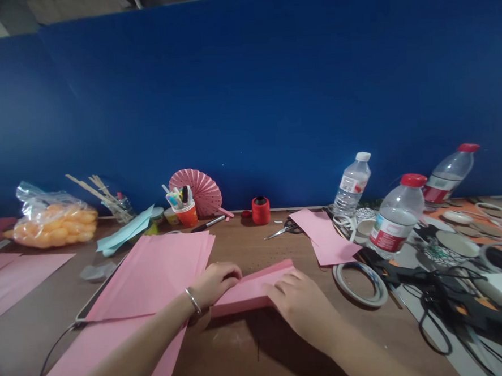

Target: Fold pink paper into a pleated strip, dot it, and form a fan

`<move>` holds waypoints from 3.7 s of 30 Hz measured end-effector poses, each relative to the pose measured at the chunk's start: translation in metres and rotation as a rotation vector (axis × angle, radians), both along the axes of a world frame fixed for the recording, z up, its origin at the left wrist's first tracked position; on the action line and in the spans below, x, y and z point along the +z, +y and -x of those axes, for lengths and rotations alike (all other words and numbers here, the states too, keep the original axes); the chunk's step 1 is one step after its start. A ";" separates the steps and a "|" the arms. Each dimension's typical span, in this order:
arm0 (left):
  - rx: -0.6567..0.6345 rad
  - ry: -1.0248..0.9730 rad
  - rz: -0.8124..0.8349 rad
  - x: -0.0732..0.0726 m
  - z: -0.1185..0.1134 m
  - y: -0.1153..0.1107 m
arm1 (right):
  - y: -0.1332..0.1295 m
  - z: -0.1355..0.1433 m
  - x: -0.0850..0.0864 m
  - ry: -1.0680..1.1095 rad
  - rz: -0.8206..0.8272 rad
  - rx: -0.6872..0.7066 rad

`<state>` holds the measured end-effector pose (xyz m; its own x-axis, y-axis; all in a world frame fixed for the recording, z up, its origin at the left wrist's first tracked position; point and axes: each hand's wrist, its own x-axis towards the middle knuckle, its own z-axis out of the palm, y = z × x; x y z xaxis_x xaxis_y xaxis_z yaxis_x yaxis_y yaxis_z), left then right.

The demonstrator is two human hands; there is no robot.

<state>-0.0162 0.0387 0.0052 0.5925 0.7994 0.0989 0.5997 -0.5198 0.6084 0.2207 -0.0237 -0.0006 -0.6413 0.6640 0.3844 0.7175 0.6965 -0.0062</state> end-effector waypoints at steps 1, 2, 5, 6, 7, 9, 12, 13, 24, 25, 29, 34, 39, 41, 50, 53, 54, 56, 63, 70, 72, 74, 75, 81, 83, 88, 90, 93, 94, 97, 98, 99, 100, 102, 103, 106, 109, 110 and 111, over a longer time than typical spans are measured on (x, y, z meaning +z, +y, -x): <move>-0.027 0.001 -0.004 -0.001 -0.002 0.001 | 0.004 0.000 0.000 -0.017 0.008 -0.018; -0.049 0.003 -0.004 -0.002 -0.004 0.003 | 0.009 0.001 0.000 -0.034 0.034 -0.023; -0.058 -0.048 0.023 -0.001 -0.003 0.006 | 0.020 0.004 0.003 -0.068 0.182 0.004; -0.024 -0.093 0.044 0.002 -0.001 0.006 | 0.022 0.006 0.004 -0.072 0.234 0.014; 0.032 -0.147 0.064 0.006 0.002 0.005 | 0.025 0.007 0.005 -0.071 0.279 0.017; 0.183 -0.237 0.097 0.017 0.009 0.002 | 0.027 0.008 0.007 -0.046 0.342 0.007; 0.235 -0.149 -0.031 0.028 0.017 -0.007 | 0.028 0.008 0.006 0.008 0.380 -0.005; 0.212 -0.092 -0.042 0.028 0.018 -0.011 | 0.028 0.007 0.006 0.021 0.380 0.000; 0.196 0.143 0.037 0.007 0.018 -0.017 | 0.014 0.001 0.017 0.046 0.172 0.316; 0.222 0.098 0.076 0.008 0.019 -0.018 | 0.013 0.001 0.018 0.074 0.146 0.334; 0.282 -0.175 0.430 0.012 0.019 -0.016 | 0.013 0.001 0.016 0.146 0.093 0.355; 0.280 -0.392 0.635 0.006 0.018 -0.012 | 0.012 -0.001 0.010 0.209 0.012 0.337; 0.343 -0.677 0.781 0.002 0.014 -0.015 | 0.014 -0.006 0.005 0.385 -0.187 0.174; 0.340 -0.804 0.838 0.002 0.014 -0.017 | 0.017 -0.008 0.003 0.474 -0.213 0.085; 0.325 -1.010 0.821 -0.002 0.020 -0.016 | 0.027 -0.012 -0.003 0.603 -0.113 -0.082; 0.348 -1.025 0.793 -0.006 0.023 -0.013 | 0.029 -0.013 -0.005 0.624 -0.083 -0.099; 0.363 -1.023 0.780 -0.008 0.024 -0.012 | 0.030 -0.013 -0.007 0.633 -0.080 -0.100; 0.399 -1.014 0.756 -0.010 0.025 -0.011 | 0.032 -0.014 -0.010 0.646 -0.077 -0.101; 0.379 -1.047 0.732 -0.007 0.031 -0.007 | 0.037 -0.015 -0.017 0.653 -0.079 -0.112; 0.478 -1.076 0.758 -0.012 0.038 -0.004 | 0.039 -0.016 -0.020 0.683 -0.028 -0.120; 0.546 -1.128 0.766 -0.013 0.037 -0.003 | 0.040 -0.016 -0.020 0.695 -0.012 -0.123; 0.594 -1.161 0.764 -0.013 0.037 -0.001 | 0.040 -0.017 -0.020 0.710 -0.001 -0.120; 0.608 -1.172 0.762 -0.013 0.036 -0.001 | 0.040 -0.017 -0.020 0.716 0.004 -0.119; 0.620 -1.169 0.772 -0.011 0.037 -0.002 | 0.040 -0.017 -0.021 0.733 0.018 -0.113; 0.640 -1.169 0.792 -0.009 0.037 -0.003 | 0.040 -0.017 -0.023 0.731 0.025 -0.113; 0.708 -1.223 0.790 -0.005 0.037 -0.004 | 0.042 -0.018 -0.024 0.722 0.026 -0.118; 0.695 -1.225 0.772 -0.007 0.037 -0.003 | 0.042 -0.018 -0.024 0.725 0.018 -0.124; 0.674 -1.219 0.759 -0.011 0.038 0.000 | 0.042 -0.018 -0.023 0.734 0.013 -0.119; 0.668 -1.214 0.761 -0.012 0.038 0.000 | 0.042 -0.018 -0.023 0.736 0.012 -0.115; 0.685 -1.179 0.757 -0.013 0.040 0.000 | 0.039 -0.017 -0.019 0.749 0.034 -0.104; 0.680 -1.153 0.759 -0.013 0.039 -0.001 | 0.038 -0.017 -0.018 0.764 0.043 -0.096; 0.648 -1.122 0.768 -0.012 0.039 -0.003 | 0.037 -0.016 -0.017 0.785 0.048 -0.083; 0.595 -1.091 0.784 -0.010 0.038 -0.006 | 0.035 -0.015 -0.016 0.816 0.049 -0.071; 0.443 -1.037 0.820 -0.005 0.033 -0.013 | 0.032 -0.008 -0.016 0.936 0.065 -0.044; 0.390 -1.020 0.834 -0.002 0.030 -0.018 | 0.030 -0.003 -0.016 1.035 0.094 -0.036; 0.267 -1.019 0.873 0.008 0.017 -0.031 | 0.021 0.021 -0.019 1.420 0.336 -0.002; 0.249 -1.066 0.883 0.016 0.004 -0.041 | 0.008 0.045 -0.021 1.498 0.625 0.006; 0.253 -1.076 0.881 0.018 0.000 -0.043 | 0.004 0.051 -0.021 1.475 0.680 0.040; 0.254 -1.083 0.876 0.020 -0.003 -0.045 | 0.001 0.055 -0.020 1.458 0.719 0.083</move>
